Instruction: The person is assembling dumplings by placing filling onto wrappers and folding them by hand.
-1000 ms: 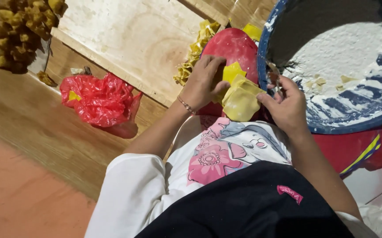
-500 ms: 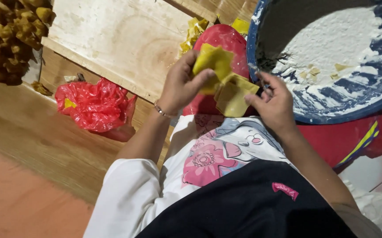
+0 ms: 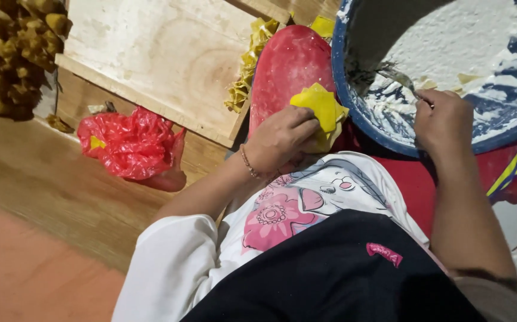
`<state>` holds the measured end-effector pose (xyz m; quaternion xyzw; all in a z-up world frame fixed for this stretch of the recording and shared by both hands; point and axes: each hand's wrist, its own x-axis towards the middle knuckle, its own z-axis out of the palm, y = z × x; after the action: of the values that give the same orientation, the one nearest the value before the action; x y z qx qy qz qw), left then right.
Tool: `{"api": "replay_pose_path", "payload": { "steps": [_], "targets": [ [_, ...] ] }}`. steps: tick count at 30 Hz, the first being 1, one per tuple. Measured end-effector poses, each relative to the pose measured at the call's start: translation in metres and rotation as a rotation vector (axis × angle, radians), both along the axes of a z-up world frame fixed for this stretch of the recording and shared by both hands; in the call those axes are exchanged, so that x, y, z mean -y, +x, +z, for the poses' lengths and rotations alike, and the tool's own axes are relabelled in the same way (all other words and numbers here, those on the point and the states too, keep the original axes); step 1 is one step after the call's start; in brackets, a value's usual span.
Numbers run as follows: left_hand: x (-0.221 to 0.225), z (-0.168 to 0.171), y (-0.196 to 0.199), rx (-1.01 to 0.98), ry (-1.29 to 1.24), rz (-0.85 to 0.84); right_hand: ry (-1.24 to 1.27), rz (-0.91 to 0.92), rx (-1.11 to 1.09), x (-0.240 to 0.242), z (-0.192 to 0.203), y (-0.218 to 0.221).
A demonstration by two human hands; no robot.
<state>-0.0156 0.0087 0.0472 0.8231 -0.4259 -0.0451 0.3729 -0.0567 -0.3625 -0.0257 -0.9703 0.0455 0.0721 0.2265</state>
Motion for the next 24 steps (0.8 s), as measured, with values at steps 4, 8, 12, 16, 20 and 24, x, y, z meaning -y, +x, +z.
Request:
{"api": "replay_pose_path", "payload": {
  "steps": [4, 8, 12, 16, 20, 24],
  "targets": [
    [0.008, 0.009, 0.008, -0.183, -0.061, 0.045, -0.352, -0.09, -0.421, 0.001, 0.005, 0.019],
    [0.023, 0.001, 0.0, -0.123, 0.148, 0.109, -0.485, -0.046, -0.608, -0.012, 0.016, 0.046],
    [0.034, -0.007, -0.008, 0.008, 0.328, 0.099, -0.589, -0.072, -0.719, -0.013, 0.005, 0.06],
    [0.032, -0.009, -0.004, -0.043, 0.29, 0.034, -0.446, -0.19, -0.807, -0.021, 0.02, 0.075],
    [0.023, 0.018, 0.015, -0.216, -0.122, 0.058, -0.393, -0.136, -0.822, -0.025, 0.01, 0.072],
    [0.01, 0.027, 0.015, -0.558, -0.533, 0.254, -0.113, -0.087, -0.519, -0.012, -0.022, 0.056]
  ]
}}
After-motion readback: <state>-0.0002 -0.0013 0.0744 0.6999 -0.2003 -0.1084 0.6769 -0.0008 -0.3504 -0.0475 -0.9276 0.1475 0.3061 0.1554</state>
